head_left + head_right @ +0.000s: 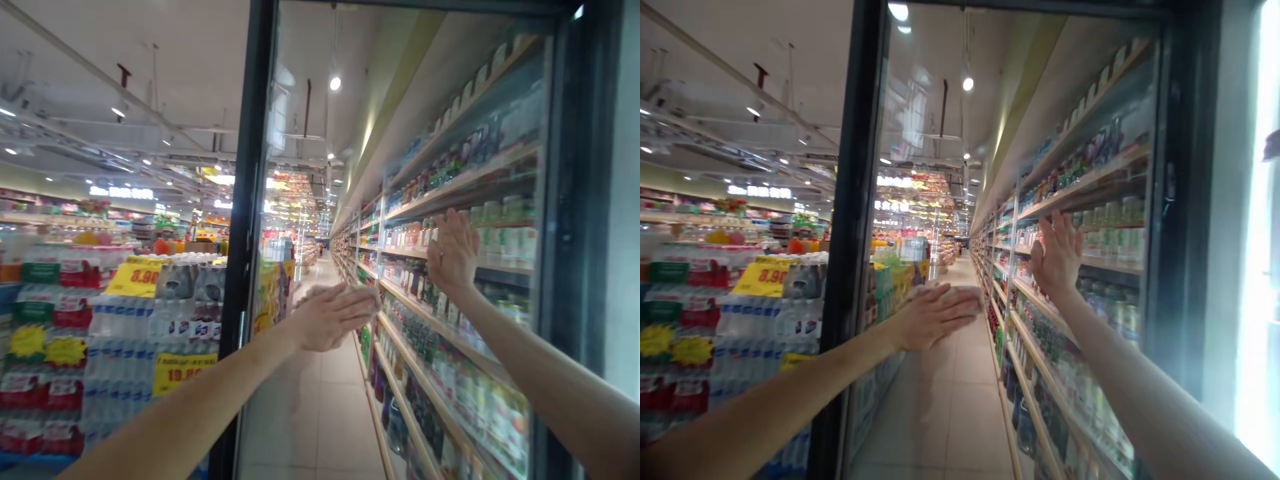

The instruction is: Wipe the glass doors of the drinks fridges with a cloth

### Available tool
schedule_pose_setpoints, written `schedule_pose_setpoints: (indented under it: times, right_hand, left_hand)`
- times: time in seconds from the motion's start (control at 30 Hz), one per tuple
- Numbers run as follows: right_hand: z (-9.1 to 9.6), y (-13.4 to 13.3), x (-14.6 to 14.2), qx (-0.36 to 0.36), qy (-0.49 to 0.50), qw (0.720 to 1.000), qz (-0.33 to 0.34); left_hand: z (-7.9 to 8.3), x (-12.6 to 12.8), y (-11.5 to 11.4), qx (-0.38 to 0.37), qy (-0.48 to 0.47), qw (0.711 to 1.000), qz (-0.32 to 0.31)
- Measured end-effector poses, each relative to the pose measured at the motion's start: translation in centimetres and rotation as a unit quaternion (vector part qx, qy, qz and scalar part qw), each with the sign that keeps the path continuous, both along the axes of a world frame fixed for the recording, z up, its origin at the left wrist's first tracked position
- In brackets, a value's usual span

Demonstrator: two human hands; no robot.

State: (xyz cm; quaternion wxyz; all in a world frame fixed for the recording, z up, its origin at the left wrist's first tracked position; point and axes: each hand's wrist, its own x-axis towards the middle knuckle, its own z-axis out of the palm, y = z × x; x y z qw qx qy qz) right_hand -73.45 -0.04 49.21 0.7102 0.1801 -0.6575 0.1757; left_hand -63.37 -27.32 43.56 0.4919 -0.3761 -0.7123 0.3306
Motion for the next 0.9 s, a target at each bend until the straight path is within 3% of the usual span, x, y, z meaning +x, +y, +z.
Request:
schedule_pose_setpoints:
  times: [0.07, 0.17, 0.23, 0.27, 0.37, 0.43, 0.5, 0.6, 0.63, 0.67, 0.73, 0.8, 0.83, 0.9]
  right_hand:
    - [0.0, 0.0, 0.0, -0.002, 0.008, 1.000, 0.002]
    - [0.0, -0.1, -0.2, -0.003, 0.023, 1.000, 0.002]
    - [0.0, -0.1, -0.3, -0.004, 0.032, 0.999, 0.001]
    - [0.0, -0.1, -0.3, -0.005, 0.035, 0.999, 0.001]
    - [-0.1, -0.1, -0.4, -0.002, 0.035, 0.999, 0.002]
    - [-0.1, -0.1, -0.5, -0.001, 0.035, 0.999, 0.002]
    - [-0.2, -0.1, -0.5, -0.001, 0.037, 0.999, 0.002]
    - [-0.2, -0.1, -0.3, -0.002, 0.032, 0.999, 0.000]
    - [-0.2, -0.1, -0.3, -0.003, 0.029, 1.000, -0.001]
    - [-0.1, -0.1, -0.2, -0.003, 0.027, 1.000, -0.001]
    - [-0.1, -0.2, -0.1, -0.002, 0.025, 1.000, 0.000]
    - [-0.1, -0.2, -0.1, 0.000, 0.027, 1.000, 0.002]
    - [-0.1, -0.2, -0.1, 0.000, 0.029, 1.000, 0.003]
    - [-0.1, -0.2, -0.2, -0.002, 0.030, 1.000, 0.003]
  left_hand:
    - [1.6, -0.5, 1.2, -0.020, -0.007, 1.000, -0.007]
    - [5.2, -0.9, 2.4, 0.185, 0.051, 0.981, 0.037]
    - [6.3, -1.0, 3.1, 0.273, 0.073, 0.958, 0.051]
    - [6.2, -1.1, 3.5, 0.261, 0.067, 0.962, 0.046]
    - [4.9, -1.4, 4.3, 0.078, 0.012, 0.997, 0.004]
    - [4.6, -1.6, 4.2, 0.012, -0.001, 1.000, -0.010]
    - [5.4, -1.6, 3.9, 0.079, 0.029, 0.996, -0.003]
    - [6.1, -1.8, 3.9, 0.268, 0.095, 0.959, 0.020]
    - [5.8, -1.9, 4.3, 0.276, 0.096, 0.956, 0.020]
    - [5.3, -2.0, 4.7, 0.238, 0.082, 0.968, 0.012]
    - [4.1, -2.3, 5.4, 0.069, 0.027, 0.997, -0.023]
    - [4.0, -2.3, 5.5, -0.068, -0.015, 0.996, -0.047]
    - [4.6, -2.2, 5.2, -0.079, -0.017, 0.996, -0.047]
    - [6.9, -1.8, 4.1, 0.023, 0.020, 0.999, -0.023]
